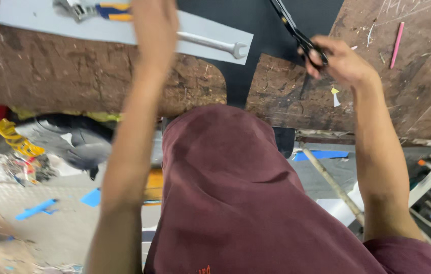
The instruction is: The person places a paper template onto black fabric, secures it with wrenches used as weights, and cuts the fabric along the template's edge using shears.
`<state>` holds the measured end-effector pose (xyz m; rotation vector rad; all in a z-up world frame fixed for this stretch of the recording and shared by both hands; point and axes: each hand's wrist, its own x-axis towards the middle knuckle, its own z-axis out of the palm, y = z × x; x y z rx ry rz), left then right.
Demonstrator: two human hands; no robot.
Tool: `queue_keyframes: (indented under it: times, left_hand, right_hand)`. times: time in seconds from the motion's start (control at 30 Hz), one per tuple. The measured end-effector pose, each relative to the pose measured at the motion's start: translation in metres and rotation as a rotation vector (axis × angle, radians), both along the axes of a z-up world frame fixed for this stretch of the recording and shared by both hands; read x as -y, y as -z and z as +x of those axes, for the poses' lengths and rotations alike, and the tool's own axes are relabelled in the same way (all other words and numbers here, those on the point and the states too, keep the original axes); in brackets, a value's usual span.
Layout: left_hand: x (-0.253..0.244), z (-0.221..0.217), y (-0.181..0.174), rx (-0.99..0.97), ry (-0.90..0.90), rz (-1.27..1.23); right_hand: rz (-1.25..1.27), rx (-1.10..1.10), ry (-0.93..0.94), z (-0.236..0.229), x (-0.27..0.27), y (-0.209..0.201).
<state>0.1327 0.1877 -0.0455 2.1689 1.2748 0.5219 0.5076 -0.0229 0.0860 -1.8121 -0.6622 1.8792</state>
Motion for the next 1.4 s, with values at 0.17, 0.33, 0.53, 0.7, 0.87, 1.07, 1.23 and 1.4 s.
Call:
queue_keyframes:
  times: [0.17,0.33,0.53,0.7,0.87,1.07,1.23,1.4]
  left_hand:
    - [0.181,0.054,-0.058,-0.090,0.201,-0.085]
    - [0.215,0.071,-0.042,-0.190,0.137,0.012]
    - [0.239,0.076,-0.034,-0.245,0.040,0.070]
    - [0.240,0.076,-0.033,-0.245,0.059,0.087]
    - [0.236,0.071,-0.036,-0.189,0.073,0.135]
    - [0.233,0.071,-0.035,-0.176,0.084,0.100]
    - [0.235,0.070,-0.037,-0.166,0.096,0.059]
    - [0.229,0.066,-0.038,-0.158,0.115,0.026]
  right_hand:
    - [-0.047,-0.113,-0.126,0.044,0.089,-0.004]
    - [-0.185,-0.219,-0.217,0.074,0.129,-0.002]
    - [-0.208,-0.118,-0.328,0.075,0.105,0.019]
    - [-0.093,-0.005,-0.528,0.064,0.072,0.047]
    - [-0.121,-0.063,-0.499,0.065,0.065,0.049]
    - [-0.150,-0.065,-0.493,0.060,0.058,0.042]
    - [-0.142,-0.020,-0.500,0.050,0.050,0.044]
    - [-0.135,0.011,-0.587,0.043,0.036,0.041]
